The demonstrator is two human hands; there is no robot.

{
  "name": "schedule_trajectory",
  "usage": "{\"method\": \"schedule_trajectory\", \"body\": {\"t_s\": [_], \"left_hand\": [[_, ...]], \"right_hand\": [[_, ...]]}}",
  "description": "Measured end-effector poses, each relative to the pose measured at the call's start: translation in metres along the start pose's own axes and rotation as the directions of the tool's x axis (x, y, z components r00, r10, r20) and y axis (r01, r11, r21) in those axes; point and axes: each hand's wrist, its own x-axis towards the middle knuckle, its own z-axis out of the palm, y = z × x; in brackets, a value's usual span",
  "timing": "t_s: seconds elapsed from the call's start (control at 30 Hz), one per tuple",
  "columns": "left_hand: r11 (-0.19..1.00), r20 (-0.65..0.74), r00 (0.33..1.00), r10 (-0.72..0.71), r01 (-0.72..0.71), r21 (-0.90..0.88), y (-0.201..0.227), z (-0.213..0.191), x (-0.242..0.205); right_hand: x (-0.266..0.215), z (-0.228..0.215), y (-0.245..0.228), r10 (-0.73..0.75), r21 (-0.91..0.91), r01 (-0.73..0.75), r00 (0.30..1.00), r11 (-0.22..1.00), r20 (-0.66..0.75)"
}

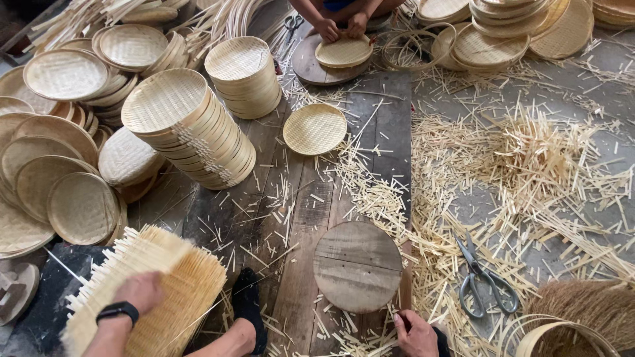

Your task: The person assembles a bamboo steamer by placing a circular wooden frame onto a woven bamboo mat, pressing it down with a wooden mold, and trimming the protruding bamboo strips using a pair of shears.

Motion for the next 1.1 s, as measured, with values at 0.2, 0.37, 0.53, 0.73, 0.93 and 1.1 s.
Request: {"method": "schedule_trajectory", "body": {"t_s": [0.2, 0.37, 0.53, 0.73, 0.93, 1.1], "left_hand": [[0.972, -0.377, 0.926, -0.017, -0.074, -0.225, -0.007, -0.075, -0.001], [0.825, -0.04, 0.999, 0.001, -0.023, -0.565, 0.038, -0.044, -0.004], [0.962, 0.252, 0.954, -0.161, 0.209, -0.177, 0.087, 0.022, -0.01], [0.962, 0.14, 0.977, -0.163, 0.189, -0.195, 0.098, 0.057, -0.02], [0.91, 0.235, 0.969, -0.079, 0.166, -0.379, 0.077, 0.024, -0.009], [0.96, -0.346, 0.897, -0.277, 0.24, -0.146, 0.048, -0.078, 0.009]], "right_hand": [[-0.003, -0.001, -0.001, -0.021, 0.038, 0.022, 1.0, 0.999, -0.01], [-0.005, -0.006, -0.008, -0.139, 0.036, 0.143, 0.986, 0.989, -0.091], [-0.019, -0.019, -0.021, -0.103, 0.053, 0.105, 0.994, 0.993, -0.041], [-0.024, -0.017, -0.019, -0.192, -0.025, 0.19, 0.973, 0.981, -0.126], [-0.018, -0.016, -0.019, -0.176, -0.041, 0.173, 0.982, 0.984, -0.071], [-0.019, -0.014, -0.013, -0.185, -0.043, 0.182, 0.981, 0.982, -0.064]]}}
